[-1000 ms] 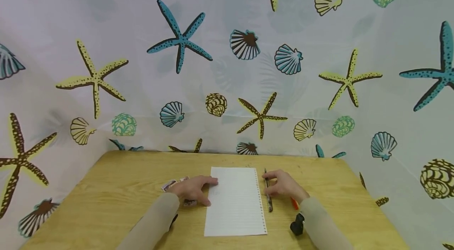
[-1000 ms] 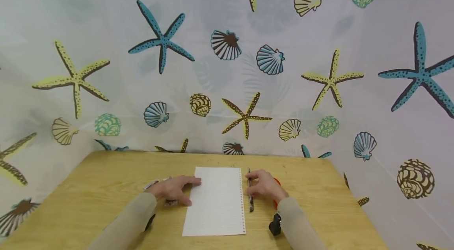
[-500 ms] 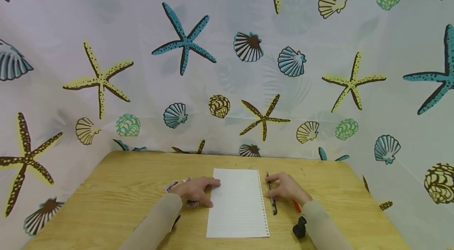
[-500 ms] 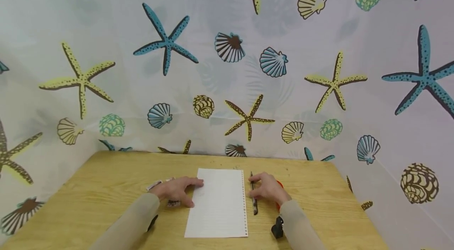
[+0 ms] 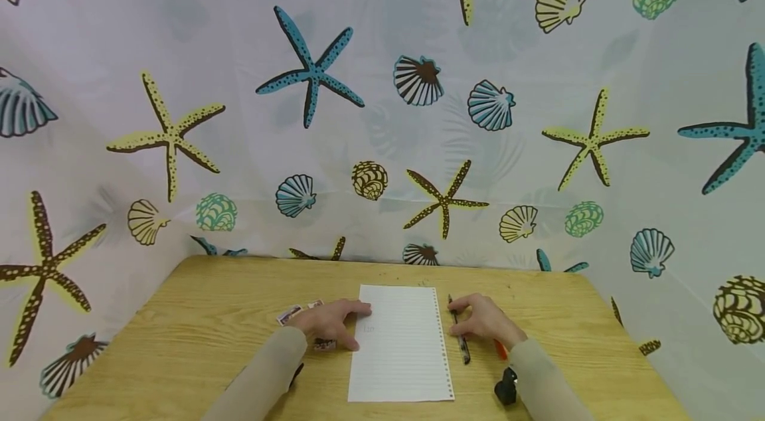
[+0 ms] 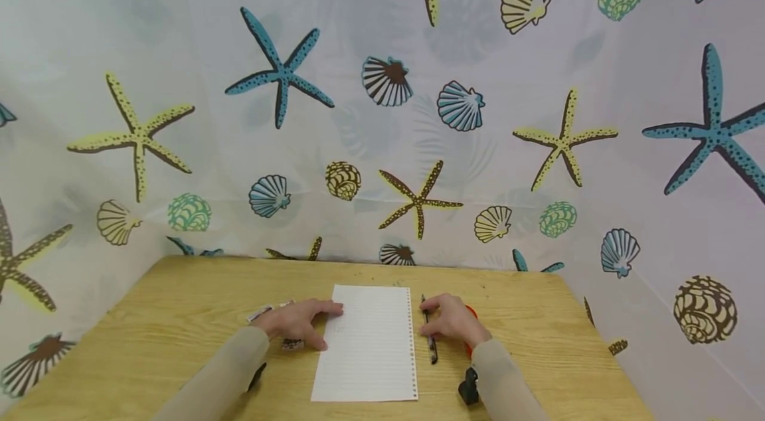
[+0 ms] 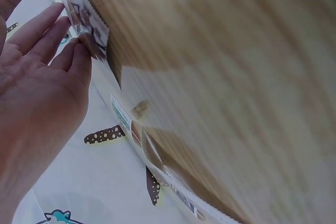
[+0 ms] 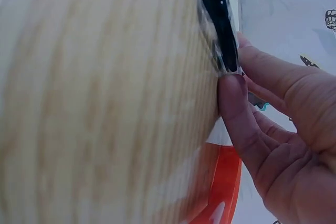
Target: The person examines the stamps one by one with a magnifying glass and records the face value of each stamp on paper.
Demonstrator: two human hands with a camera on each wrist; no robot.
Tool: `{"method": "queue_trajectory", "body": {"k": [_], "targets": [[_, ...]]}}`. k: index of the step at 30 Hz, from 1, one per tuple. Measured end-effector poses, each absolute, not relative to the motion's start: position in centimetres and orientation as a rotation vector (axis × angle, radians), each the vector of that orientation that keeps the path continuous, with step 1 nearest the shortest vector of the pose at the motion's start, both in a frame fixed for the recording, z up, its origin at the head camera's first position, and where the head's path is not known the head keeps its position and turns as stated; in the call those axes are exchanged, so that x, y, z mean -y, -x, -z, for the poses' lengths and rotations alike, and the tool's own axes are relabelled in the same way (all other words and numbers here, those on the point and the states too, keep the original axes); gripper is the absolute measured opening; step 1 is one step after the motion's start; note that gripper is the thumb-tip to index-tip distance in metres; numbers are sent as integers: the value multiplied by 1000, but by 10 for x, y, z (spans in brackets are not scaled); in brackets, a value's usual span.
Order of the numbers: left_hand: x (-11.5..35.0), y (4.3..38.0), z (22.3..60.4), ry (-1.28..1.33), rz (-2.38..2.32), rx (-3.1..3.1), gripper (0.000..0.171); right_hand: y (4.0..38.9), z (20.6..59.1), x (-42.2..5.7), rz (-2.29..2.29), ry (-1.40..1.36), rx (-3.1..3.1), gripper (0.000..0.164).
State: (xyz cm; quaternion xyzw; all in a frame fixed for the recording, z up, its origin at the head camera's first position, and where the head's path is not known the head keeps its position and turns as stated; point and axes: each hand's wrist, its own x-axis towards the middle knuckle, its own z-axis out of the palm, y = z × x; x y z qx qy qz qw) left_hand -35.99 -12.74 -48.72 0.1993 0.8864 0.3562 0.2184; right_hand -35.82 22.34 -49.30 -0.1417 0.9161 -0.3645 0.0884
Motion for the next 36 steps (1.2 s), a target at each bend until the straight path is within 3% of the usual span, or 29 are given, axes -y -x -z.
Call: {"method": "queue_trajectory", "body": {"k": [17,30,36], "targets": [[128,362,490,-634,-940,-2483,69,353,489,-228,1134,417,-2693,44],[128,358,487,-665,-905,-2544,67,353,487,-251,1185,495,-2755,20],[135,359,488,-730,-995,-2550,56,348,482,-267,1173,535,-2735,16]]}}
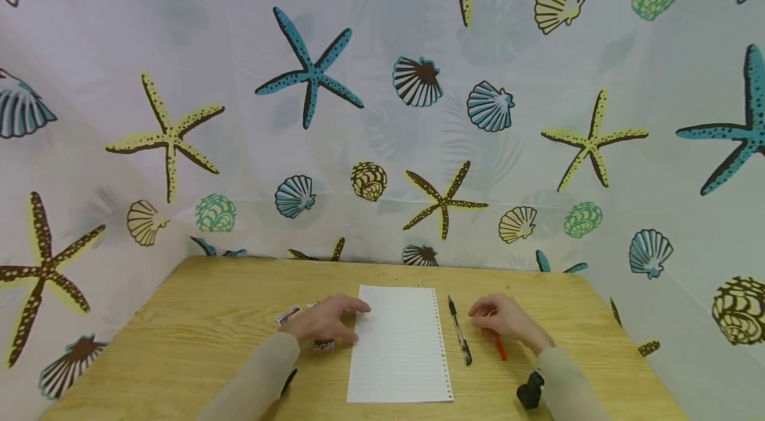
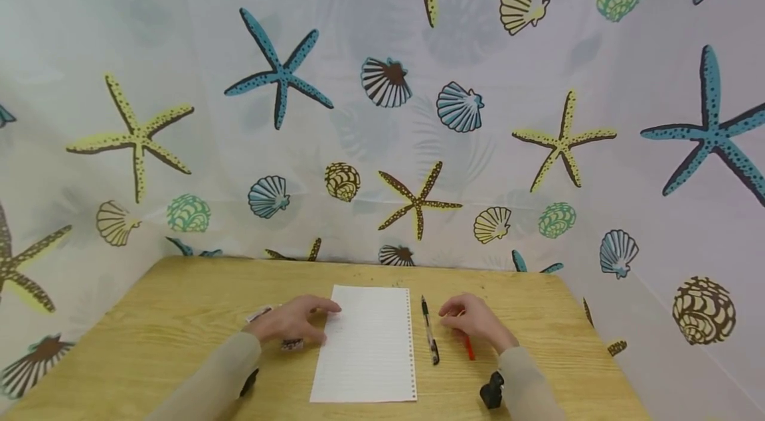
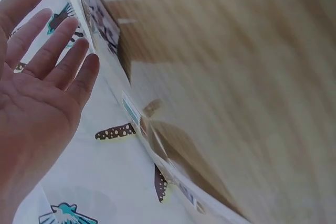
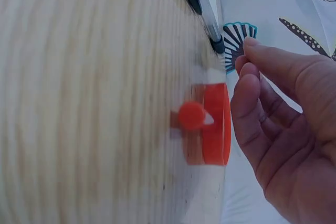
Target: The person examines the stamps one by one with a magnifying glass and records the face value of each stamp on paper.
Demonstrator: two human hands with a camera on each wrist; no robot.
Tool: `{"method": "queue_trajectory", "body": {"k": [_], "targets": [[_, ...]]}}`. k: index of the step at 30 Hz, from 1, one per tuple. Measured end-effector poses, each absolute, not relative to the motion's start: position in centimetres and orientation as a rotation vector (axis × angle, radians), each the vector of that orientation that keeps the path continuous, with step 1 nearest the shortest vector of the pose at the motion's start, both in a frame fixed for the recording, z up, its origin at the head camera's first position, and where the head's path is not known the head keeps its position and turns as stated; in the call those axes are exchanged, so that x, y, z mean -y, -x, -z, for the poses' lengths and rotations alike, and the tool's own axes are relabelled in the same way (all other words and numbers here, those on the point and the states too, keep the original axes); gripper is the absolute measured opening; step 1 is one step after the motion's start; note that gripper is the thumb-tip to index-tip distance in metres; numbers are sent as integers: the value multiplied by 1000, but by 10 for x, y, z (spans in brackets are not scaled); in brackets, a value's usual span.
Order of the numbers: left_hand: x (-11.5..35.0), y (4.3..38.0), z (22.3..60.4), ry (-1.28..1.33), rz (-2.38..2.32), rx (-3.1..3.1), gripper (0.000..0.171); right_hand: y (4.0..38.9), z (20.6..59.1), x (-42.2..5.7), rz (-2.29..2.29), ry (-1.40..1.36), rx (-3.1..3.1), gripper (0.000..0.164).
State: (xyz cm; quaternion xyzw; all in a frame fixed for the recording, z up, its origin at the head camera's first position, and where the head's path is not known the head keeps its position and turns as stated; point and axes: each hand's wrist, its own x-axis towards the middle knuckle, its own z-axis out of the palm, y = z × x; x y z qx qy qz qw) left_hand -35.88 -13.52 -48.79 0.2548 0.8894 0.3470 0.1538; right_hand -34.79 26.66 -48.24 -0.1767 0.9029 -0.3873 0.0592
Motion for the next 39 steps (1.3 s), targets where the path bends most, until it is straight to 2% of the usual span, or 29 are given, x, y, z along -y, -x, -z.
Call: {"method": "queue_trajectory", "body": {"k": [7,19,33,39], "targets": [[150,355,485,-746,-1111,-2558,45,343,482,-284,1138,502,-2669,18],[171,355,489,-686,-1143,-2591,38,334,486,-299,1078,522,-2600,19],[197,350,481,-690,-1204,-2586,33,327,486,-300,1011,579,-2631,19],[207,354,484,-564,-1285,-2563,35,327,487,-296,957,501,-2720,11]]}}
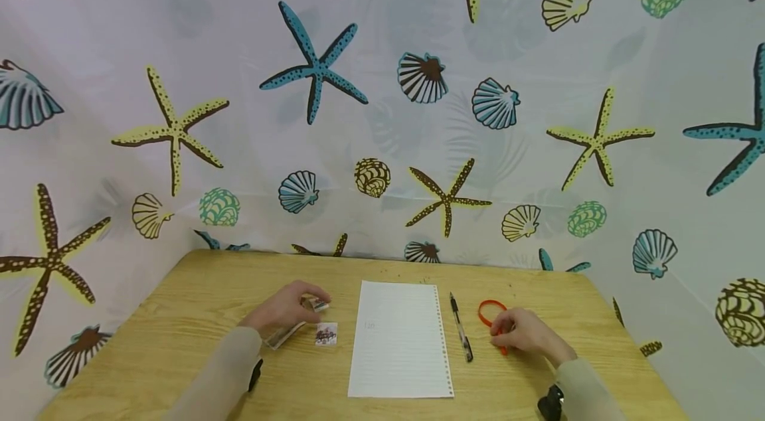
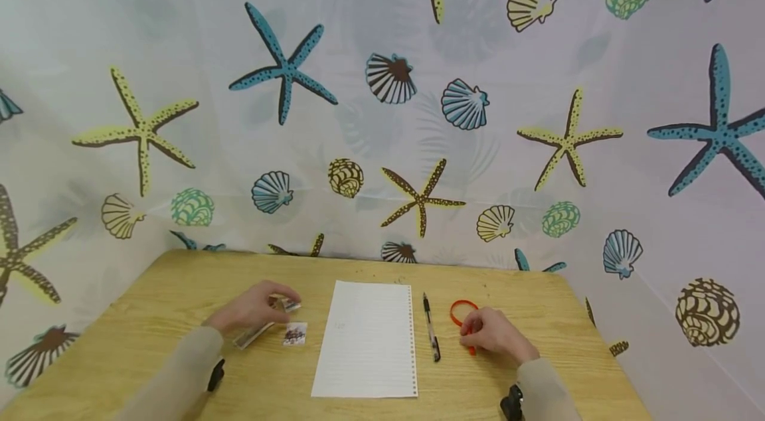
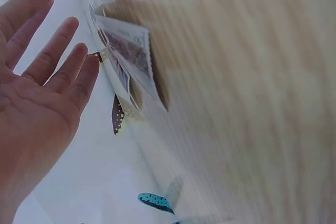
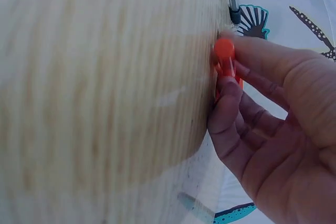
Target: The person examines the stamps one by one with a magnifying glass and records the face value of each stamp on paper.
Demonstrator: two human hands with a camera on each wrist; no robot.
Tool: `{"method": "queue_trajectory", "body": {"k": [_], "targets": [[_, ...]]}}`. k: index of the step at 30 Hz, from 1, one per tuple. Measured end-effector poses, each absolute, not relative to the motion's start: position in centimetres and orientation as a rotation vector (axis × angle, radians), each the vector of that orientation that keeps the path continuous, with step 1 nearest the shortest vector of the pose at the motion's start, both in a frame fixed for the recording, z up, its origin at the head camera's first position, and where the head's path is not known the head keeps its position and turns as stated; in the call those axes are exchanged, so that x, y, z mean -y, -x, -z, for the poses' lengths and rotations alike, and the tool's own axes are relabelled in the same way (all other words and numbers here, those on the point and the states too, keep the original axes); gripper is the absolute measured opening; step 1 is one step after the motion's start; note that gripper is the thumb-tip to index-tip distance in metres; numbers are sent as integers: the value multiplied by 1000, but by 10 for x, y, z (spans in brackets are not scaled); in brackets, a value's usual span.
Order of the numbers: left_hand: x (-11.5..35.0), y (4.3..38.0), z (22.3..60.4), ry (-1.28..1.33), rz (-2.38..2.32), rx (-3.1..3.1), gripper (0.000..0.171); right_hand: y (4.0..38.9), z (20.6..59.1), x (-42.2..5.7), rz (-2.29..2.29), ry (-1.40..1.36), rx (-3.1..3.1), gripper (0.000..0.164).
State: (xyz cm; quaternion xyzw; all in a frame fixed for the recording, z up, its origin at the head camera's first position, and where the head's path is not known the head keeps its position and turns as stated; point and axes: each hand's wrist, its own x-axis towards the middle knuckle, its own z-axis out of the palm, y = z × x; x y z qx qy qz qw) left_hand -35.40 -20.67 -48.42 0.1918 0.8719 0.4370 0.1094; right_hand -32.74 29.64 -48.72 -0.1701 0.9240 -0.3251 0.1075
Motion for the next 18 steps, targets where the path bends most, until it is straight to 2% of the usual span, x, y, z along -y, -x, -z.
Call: {"method": "queue_trajectory", "body": {"k": [7,14,18], "targets": [[209,359,487,-473,-1263,-2608,33,327,488,-295,976,365,-2734,4],[214,364,488,-373,-1290,-2613,30,324,484,-298,1071,318,-2685,11],[217,371,487,-400,-1255,-2636,27,325,484,-297,1127,309,-2678,14]]}}
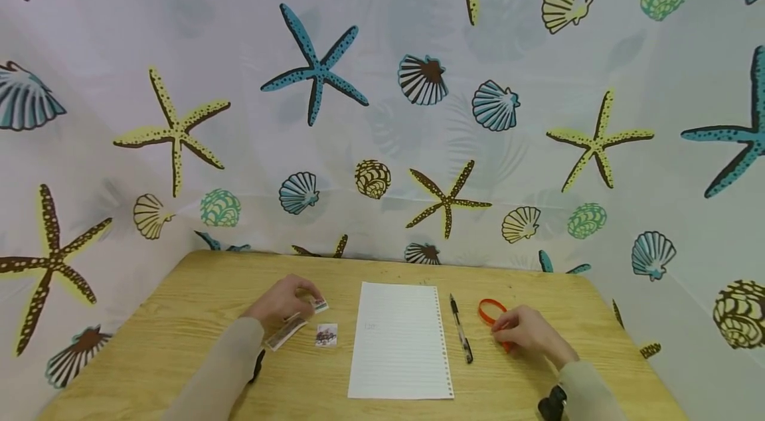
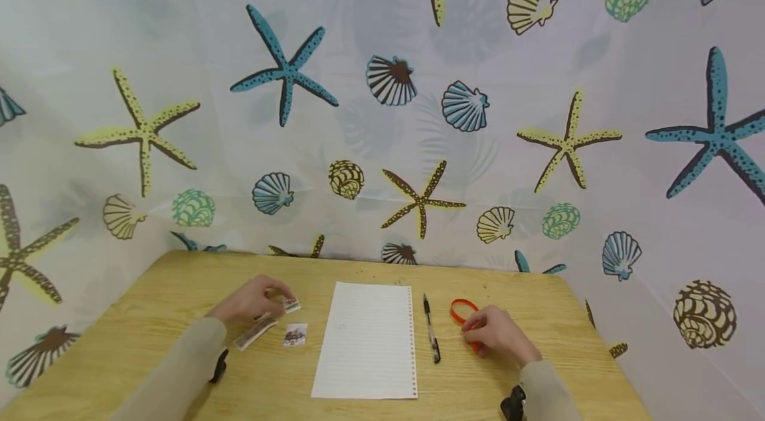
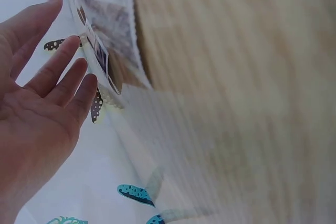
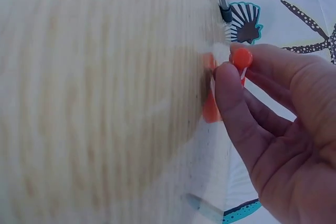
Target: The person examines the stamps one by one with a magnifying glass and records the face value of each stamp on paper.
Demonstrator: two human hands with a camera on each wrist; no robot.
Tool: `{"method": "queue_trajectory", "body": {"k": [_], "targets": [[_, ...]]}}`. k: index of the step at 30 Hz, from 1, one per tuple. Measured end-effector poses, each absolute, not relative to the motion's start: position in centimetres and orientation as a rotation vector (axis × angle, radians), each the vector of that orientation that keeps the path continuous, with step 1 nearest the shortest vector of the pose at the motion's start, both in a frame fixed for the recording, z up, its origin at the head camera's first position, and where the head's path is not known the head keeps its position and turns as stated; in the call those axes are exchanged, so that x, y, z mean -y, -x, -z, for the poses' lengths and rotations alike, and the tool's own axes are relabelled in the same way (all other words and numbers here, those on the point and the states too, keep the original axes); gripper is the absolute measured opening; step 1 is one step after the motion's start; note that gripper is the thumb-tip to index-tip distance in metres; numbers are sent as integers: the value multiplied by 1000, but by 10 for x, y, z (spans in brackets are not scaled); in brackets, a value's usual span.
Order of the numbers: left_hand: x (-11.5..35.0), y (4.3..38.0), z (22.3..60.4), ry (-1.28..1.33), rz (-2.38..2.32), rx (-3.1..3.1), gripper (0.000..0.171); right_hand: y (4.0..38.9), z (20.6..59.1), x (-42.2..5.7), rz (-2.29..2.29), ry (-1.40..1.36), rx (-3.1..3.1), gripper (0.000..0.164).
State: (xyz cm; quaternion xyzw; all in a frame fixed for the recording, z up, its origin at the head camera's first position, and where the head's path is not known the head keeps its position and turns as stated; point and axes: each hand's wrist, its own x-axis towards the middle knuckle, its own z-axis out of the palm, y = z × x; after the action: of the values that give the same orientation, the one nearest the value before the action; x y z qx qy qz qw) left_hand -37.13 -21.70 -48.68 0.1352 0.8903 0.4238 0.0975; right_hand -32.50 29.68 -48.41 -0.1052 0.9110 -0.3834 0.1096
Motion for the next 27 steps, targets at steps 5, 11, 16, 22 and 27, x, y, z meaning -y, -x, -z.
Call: {"method": "queue_trajectory", "body": {"k": [5,11,16,22,27], "targets": [[216,378,489,-424,-1228,-2652,23,327,490,-294,1164,254,-2736,17],[215,382,490,-369,-1229,-2616,22,333,494,-287,1187,277,-2789,20],[217,384,489,-438,-1161,-2622,21,337,494,-276,1236,245,-2774,20],[218,383,489,-519,-1027,-2702,19,340,492,-256,1255,307,-2754,20],[219,383,492,-553,-1020,-2728,19,341,488,-238,1293,394,-2702,19]]}}
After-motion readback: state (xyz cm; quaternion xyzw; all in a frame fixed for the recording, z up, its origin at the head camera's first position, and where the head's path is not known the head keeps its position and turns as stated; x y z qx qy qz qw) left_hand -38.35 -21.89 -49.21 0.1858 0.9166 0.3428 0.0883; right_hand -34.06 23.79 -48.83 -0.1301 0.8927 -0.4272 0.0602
